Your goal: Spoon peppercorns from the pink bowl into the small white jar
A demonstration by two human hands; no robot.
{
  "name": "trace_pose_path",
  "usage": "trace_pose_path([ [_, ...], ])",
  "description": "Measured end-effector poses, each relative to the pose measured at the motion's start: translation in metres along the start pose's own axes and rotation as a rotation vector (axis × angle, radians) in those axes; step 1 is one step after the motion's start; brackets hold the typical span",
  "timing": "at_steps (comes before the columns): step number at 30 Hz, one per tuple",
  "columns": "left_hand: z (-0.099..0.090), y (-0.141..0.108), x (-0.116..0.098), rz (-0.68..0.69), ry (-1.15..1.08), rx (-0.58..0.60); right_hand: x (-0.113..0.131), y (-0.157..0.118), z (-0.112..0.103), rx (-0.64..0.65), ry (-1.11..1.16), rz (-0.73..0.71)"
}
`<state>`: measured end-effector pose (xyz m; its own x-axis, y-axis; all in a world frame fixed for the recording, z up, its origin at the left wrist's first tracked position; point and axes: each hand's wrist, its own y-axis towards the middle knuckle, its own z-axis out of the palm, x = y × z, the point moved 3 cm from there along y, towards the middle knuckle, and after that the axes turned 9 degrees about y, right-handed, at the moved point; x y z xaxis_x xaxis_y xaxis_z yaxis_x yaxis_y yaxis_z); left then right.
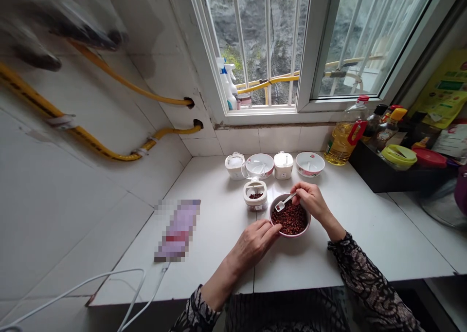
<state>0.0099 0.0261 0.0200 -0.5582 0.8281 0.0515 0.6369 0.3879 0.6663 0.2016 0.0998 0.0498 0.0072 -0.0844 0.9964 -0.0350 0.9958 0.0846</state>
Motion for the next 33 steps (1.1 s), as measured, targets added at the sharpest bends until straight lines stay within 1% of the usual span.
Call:
trace_pose_path([
  [7,0.003,-0.002,0.001,-0.01,-0.001,0.016,0.002,0.003,-0.002,-0.02,0.09,0.005],
  [10,0.004,-0.003,0.001,-0.007,-0.001,0.008,0.004,0.003,0.003,-0.028,0.113,-0.054],
  [13,0.004,-0.002,0.001,-0.003,0.006,-0.01,0.009,0.0,0.014,-0.028,0.072,-0.205],
  [16,0.005,-0.002,0.0,-0.005,0.018,-0.005,0.015,-0.006,0.029,0.009,-0.107,-0.394],
  [19,0.005,-0.002,0.0,-0.015,0.03,0.012,0.018,-0.011,0.044,0.144,-0.391,-0.608],
  [21,0.005,-0.002,0.0,-0.013,0.029,0.01,0.019,-0.013,0.048,0.223,-0.52,-0.697],
  [22,0.004,-0.002,0.0,-0.01,0.027,0.007,0.02,-0.014,0.048,0.23,-0.543,-0.712],
  [23,0.004,-0.001,0.0,-0.007,0.027,0.006,0.022,-0.014,0.045,0.208,-0.541,-0.708],
  [26,0.004,-0.001,0.0,-0.008,0.031,0.008,0.028,-0.014,0.03,0.064,-0.483,-0.65],
  [28,0.003,-0.001,0.0,-0.012,0.029,0.012,0.03,-0.015,0.02,0.003,-0.476,-0.63],
  [30,0.003,-0.001,0.0,-0.012,0.024,0.014,0.029,-0.014,0.014,0.006,-0.513,-0.631],
  [33,0.003,-0.002,0.0,-0.008,0.026,0.013,0.02,-0.013,0.015,0.111,-0.609,-0.602],
])
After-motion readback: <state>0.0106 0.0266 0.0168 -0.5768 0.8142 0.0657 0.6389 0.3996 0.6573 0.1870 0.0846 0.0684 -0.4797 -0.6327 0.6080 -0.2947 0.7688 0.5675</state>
